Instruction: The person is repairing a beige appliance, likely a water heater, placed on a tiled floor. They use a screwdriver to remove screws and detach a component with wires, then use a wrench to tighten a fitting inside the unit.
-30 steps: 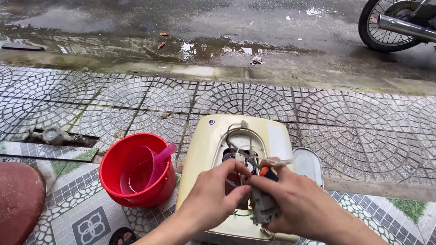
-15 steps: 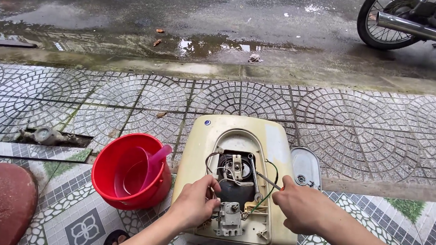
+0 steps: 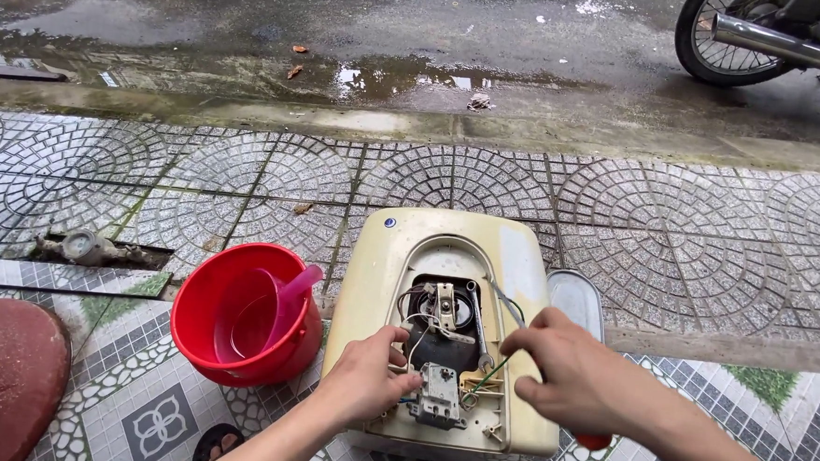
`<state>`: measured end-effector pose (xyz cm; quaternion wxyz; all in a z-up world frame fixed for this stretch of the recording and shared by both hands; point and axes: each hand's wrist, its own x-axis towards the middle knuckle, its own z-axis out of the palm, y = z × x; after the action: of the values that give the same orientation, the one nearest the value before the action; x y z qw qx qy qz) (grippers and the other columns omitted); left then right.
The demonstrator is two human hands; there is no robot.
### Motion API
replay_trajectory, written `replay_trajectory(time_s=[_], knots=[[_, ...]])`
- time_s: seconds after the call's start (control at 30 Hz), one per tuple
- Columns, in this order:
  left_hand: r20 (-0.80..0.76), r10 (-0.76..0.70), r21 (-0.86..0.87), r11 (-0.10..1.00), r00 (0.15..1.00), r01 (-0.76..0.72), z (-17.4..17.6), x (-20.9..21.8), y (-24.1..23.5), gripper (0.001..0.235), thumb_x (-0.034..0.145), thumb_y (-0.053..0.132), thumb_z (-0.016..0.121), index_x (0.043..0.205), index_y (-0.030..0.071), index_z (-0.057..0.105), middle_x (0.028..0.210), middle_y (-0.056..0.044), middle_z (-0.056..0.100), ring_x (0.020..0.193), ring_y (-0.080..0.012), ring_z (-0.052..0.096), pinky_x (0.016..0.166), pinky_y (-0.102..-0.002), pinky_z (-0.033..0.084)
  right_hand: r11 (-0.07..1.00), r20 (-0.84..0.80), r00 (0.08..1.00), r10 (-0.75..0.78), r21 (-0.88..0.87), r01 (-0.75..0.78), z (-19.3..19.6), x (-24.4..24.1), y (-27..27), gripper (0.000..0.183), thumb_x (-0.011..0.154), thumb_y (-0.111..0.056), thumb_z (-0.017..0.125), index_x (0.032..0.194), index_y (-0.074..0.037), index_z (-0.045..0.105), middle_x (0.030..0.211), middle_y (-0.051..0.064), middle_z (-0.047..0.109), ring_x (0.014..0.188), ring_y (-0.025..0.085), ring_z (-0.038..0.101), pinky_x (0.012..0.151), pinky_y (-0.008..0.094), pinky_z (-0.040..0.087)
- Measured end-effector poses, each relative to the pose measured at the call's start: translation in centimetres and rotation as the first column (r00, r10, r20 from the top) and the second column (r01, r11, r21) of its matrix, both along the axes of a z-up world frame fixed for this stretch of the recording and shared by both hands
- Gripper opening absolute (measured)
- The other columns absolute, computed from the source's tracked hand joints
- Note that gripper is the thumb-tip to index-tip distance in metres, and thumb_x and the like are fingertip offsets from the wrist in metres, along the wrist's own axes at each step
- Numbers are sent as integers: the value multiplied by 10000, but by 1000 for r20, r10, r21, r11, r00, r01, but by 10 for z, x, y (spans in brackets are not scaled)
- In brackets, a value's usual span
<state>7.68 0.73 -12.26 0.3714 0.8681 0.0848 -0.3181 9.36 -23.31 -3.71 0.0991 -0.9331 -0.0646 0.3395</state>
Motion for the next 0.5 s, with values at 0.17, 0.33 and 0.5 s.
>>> replay_trajectory(time_s=[0.17,0.33,0.5], knots=[[21,-12,-18,1000,1000,12,-13,-4,-6,570,872,415,755,1388,264,565,1301,-20,696,1224,-167,662,1053,-334,507,993,115,988,-106,-31,110,30,22,-23,469,906,-416,627,1365,-323,652,1324,-14,549,1193,174,642,1115,349,450],[19,-140,42,989,990,139,-20,-11,-23,703,776,577,809,1358,279,553,1343,-5,663,1181,-171,664,1015,-352,514,935,172,929,-326,-86,344,68,35,-63,505,946,-463,638,1422,-301,591,1483,50,455,1329,251,556,1214,466,436],[457,-474,387,868,753,312,-69,-21,-37,379,732,475,788,962,272,566,943,39,570,944,-222,586,814,-420,451,892,273,894,-354,-187,411,70,41,-119,530,953,-528,598,1365,-201,665,1456,126,512,1269,281,600,1069,458,483]])
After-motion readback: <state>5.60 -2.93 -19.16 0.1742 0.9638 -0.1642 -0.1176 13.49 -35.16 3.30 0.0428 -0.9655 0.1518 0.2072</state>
